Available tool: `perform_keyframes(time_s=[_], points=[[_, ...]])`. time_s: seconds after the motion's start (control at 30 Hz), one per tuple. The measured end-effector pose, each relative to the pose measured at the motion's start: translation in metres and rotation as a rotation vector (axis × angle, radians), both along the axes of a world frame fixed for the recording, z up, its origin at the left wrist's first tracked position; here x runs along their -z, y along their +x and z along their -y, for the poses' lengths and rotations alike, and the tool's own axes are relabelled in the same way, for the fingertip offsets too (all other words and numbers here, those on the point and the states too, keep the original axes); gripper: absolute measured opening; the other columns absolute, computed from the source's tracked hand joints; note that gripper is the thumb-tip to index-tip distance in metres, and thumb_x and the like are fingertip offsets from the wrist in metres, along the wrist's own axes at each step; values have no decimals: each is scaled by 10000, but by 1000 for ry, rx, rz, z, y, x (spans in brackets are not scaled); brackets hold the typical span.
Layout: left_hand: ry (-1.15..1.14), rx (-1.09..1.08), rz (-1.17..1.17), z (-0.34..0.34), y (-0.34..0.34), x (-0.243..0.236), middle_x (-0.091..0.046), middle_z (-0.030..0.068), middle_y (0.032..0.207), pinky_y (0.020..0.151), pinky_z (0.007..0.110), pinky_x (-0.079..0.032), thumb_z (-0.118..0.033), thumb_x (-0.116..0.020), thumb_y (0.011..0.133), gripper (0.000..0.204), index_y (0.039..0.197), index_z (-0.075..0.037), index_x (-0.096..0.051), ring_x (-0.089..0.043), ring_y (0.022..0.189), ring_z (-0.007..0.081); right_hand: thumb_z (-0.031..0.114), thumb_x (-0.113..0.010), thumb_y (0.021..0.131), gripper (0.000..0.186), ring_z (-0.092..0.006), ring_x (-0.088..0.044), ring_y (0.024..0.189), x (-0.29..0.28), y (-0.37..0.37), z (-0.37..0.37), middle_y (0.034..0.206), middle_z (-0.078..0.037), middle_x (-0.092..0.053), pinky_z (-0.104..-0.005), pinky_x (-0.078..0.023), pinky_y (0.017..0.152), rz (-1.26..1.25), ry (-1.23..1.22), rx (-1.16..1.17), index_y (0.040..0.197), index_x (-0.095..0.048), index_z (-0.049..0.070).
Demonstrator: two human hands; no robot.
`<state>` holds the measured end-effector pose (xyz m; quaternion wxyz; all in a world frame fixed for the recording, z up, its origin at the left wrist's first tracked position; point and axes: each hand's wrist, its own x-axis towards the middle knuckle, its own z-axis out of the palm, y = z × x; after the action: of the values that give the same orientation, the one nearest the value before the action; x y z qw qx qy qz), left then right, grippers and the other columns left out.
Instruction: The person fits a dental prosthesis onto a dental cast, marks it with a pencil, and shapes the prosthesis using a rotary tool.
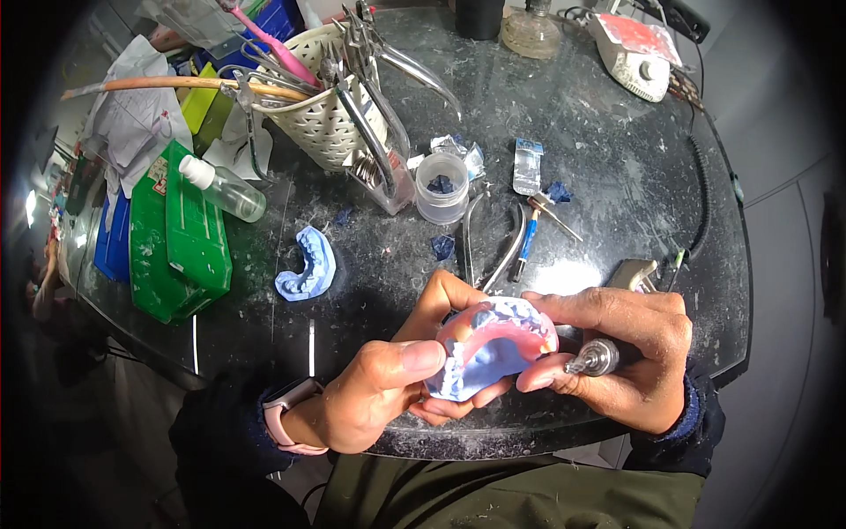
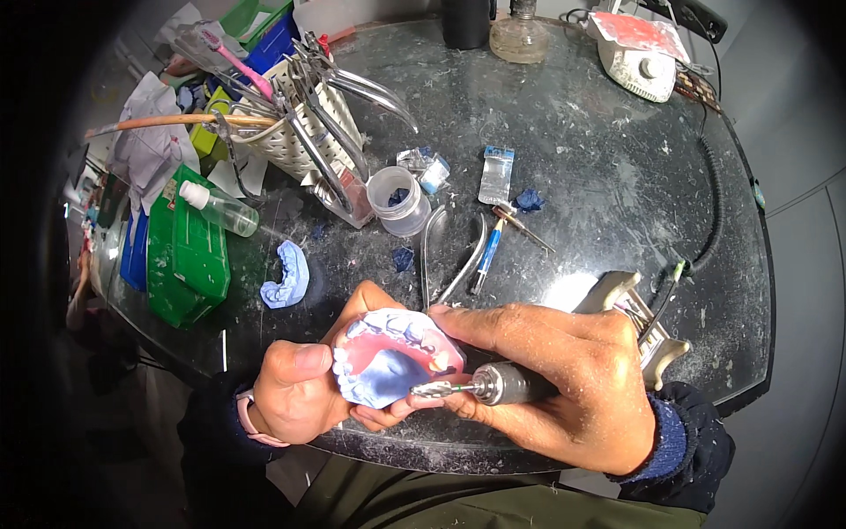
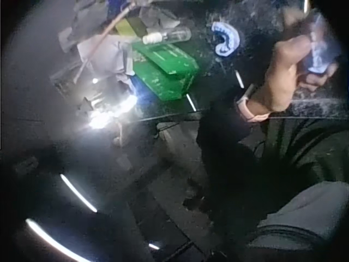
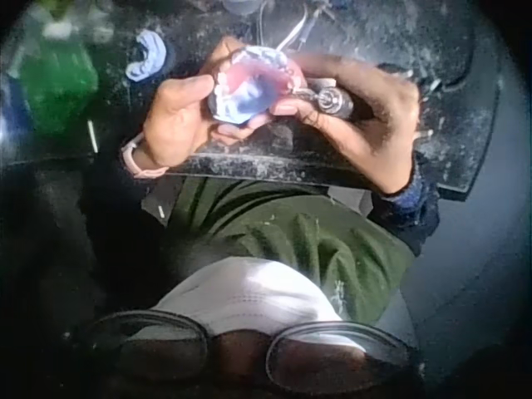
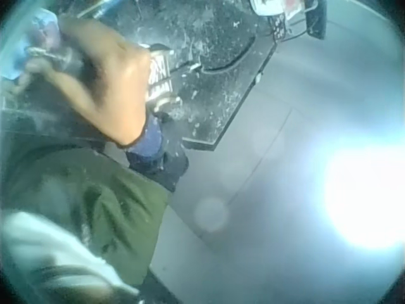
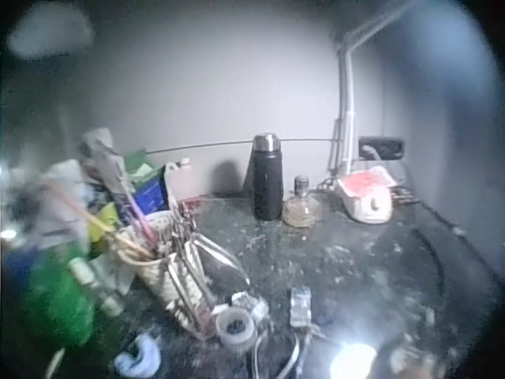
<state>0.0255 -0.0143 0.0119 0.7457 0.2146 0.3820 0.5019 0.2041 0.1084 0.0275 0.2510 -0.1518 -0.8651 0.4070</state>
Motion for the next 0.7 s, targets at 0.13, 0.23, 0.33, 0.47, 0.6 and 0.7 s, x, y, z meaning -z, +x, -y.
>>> perform_keyframes(time_s=[0.13, 0.23, 0.33, 0.47, 0.6, 0.7], points=[[-4, -1, -18, -3, 0, 1, -587, 190, 980, 458, 246, -320, -522, -527, 704, 630, 1101, -49, -402, -469, 578, 140, 289, -814, 667, 491, -216, -701, 727, 2, 0, -2, 843, -170, -698, -266, -532, 626, 0, -13, -18, 992, -674, -50], [181, 54, 85, -1, -3, 12, -517, 119, 910, 500, 199, -289, -446, -428, 880, 490, 1196, -82, -337, -368, 583, 60, 302, -817, 652, 505, -210, -702, 728, -1, 0, -2, 842, -164, -699, -264, -531, 633, 30, -18, -18, 990, -678, -45], [11, -32, -67, -5, 3, 4, -607, 169, 943, 465, 249, -352, -560, -526, 709, 601, 1025, -57, -435, -508, 595, 147, 374, -807, 621, 593, -188, -688, 686, 1, 5, -3, 806, -138, -697, -254, -511, 590, 16, 29, -22, 1023, -667, -39], [83, -89, -83, -7, 1, 13, -605, 165, 906, 446, 246, -321, -564, -496, 735, 561, 975, -61, -436, -490, 558, 148, 543, -728, 589, 806, -114, -586, 578, -10, 7, -9, 742, -69, -645, -221, -401, 490, 26, 186, 35, 1138, -604, -34], [174, -167, -91, -6, -8, 21, -551, 140, 801, 421, 250, -267, -548, -426, 785, 539, 1015, -61, -456, -424, 520, 142, 747, -589, 695, 1003, -25, -395, 475, -18, 10, -5, 898, -107, -554, -167, -276, 425, -179, -74, 312, 1324, -335, 8], [184, -182, 8, -7, -12, 33, -502, 116, 747, 428, 243, -231, -549, -354, 828, 555, 1103, -84, -479, -359, 532, 126, 585, -508, 869, 710, -21, -350, 421, -22, 23, -7, 990, -144, -504, -129, -258, 389, -253, 245, 588, 1304, -279, 73]])
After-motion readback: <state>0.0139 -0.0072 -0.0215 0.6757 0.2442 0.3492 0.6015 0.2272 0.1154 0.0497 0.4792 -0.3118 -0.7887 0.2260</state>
